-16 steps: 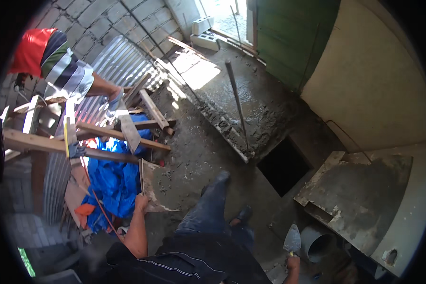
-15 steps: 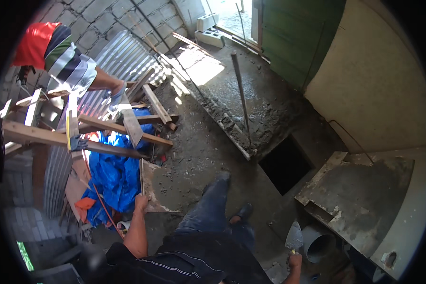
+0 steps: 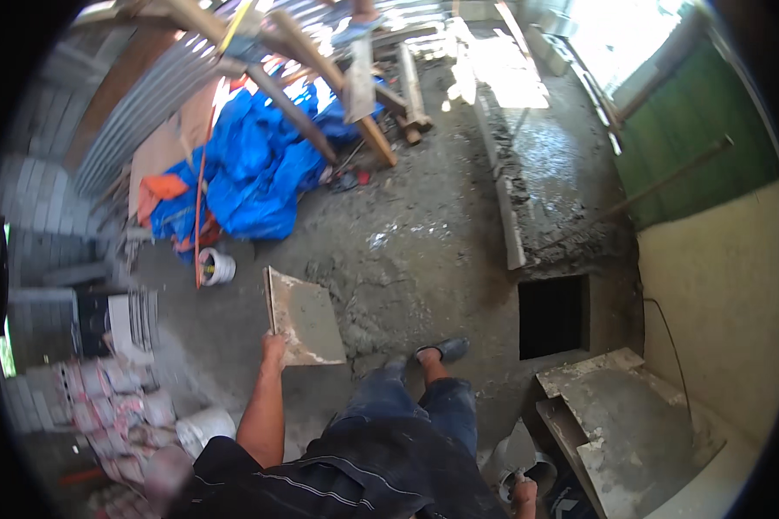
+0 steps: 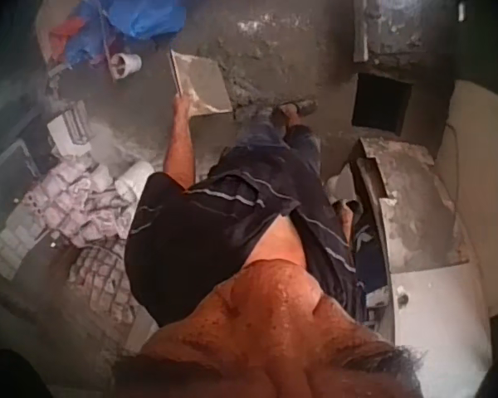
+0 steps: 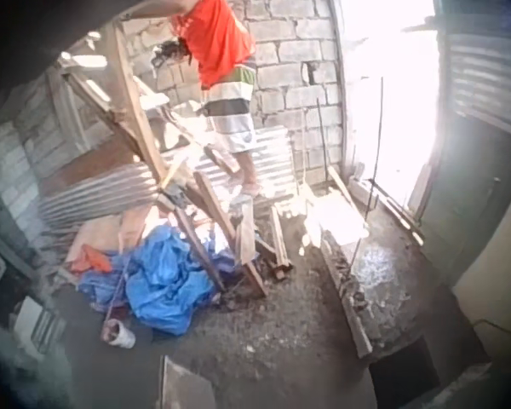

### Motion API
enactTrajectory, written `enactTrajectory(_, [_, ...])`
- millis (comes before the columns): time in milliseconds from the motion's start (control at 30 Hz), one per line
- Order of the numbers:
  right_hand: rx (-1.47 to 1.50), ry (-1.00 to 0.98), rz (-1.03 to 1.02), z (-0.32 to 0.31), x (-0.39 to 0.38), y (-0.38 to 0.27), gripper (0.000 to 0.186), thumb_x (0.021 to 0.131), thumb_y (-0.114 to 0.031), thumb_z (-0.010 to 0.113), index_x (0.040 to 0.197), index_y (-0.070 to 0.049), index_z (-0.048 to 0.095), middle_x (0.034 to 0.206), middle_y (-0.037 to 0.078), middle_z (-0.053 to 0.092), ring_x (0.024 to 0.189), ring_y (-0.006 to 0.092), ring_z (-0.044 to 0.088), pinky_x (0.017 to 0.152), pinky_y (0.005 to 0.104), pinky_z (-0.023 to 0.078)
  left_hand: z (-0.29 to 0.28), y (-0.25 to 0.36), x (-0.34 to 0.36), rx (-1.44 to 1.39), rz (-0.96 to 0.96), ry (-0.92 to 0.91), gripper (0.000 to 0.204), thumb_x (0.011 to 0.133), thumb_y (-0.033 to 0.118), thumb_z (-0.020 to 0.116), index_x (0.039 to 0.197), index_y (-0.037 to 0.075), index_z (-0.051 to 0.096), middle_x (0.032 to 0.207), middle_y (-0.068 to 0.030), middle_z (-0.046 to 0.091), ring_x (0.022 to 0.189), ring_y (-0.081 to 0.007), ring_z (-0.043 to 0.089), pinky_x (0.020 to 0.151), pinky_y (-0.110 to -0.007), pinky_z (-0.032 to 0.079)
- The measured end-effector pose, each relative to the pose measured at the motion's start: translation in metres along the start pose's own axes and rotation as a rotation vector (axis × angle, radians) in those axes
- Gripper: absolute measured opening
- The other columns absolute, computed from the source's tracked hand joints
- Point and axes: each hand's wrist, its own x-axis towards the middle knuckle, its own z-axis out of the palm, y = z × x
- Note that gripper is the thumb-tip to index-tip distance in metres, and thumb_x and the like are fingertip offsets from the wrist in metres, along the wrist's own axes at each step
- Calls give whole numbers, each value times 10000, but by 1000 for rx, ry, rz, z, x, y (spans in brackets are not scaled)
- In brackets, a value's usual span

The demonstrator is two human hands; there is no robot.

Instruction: The person scoops wet cement from the ground onto a wooden board using a trowel. They then carry the board over to the wall structure and apply the cement onto the concrete blocks using the trowel.

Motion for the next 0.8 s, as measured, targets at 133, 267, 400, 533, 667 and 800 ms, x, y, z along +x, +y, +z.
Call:
enactTrajectory(133, [-77,-7,-81,-13,-6,-25,446,951,-374,546,739,13,612,663,156,625,657,301,619,617,438,473,-45,-34,-31,-25,-118,39,361,827,130,669,1128,-64,623,992,-141,682,879,-220,624,787,-370,494])
enactTrajectory(267, [214,-13,128,-65,31,-138,470,912,-431,590,1066,6,673,867,239,686,858,369,664,761,431,506,-132,-140,-44,-300,-86,151,435,822,159,708,1188,-49,597,1065,-157,652,951,-267,632,870,-371,507])
enactTrajectory(400, [-71,-164,54,-110,135,-222,485,921,-471,544,970,-7,677,879,262,669,854,429,643,739,478,493,-146,-174,-97,-507,-197,176,380,855,82,637,1218,-24,597,1083,-114,653,954,-237,637,839,-351,516])
enactTrajectory(533, [44,-106,-186,-140,215,-307,446,934,-453,583,929,-16,667,732,139,649,658,224,639,626,383,500,-145,-195,-161,-632,-125,194,429,874,107,599,1277,-29,544,1172,-123,604,1022,-263,615,862,-382,513])
enactTrajectory(667, [127,-189,-155,-152,227,-399,402,924,-421,637,892,-20,656,668,88,608,596,166,587,589,348,484,-128,-201,-224,-841,-229,312,429,880,120,584,1278,-31,525,1158,-103,601,1034,-279,608,876,-407,513])
enactTrajectory(800, [96,-222,-299,-94,262,-411,328,921,-369,662,908,-41,657,660,23,574,562,111,514,523,311,437,-140,-257,-244,-756,-215,278,362,875,113,566,1208,-28,572,1152,-142,604,1032,-300,608,903,-405,502])
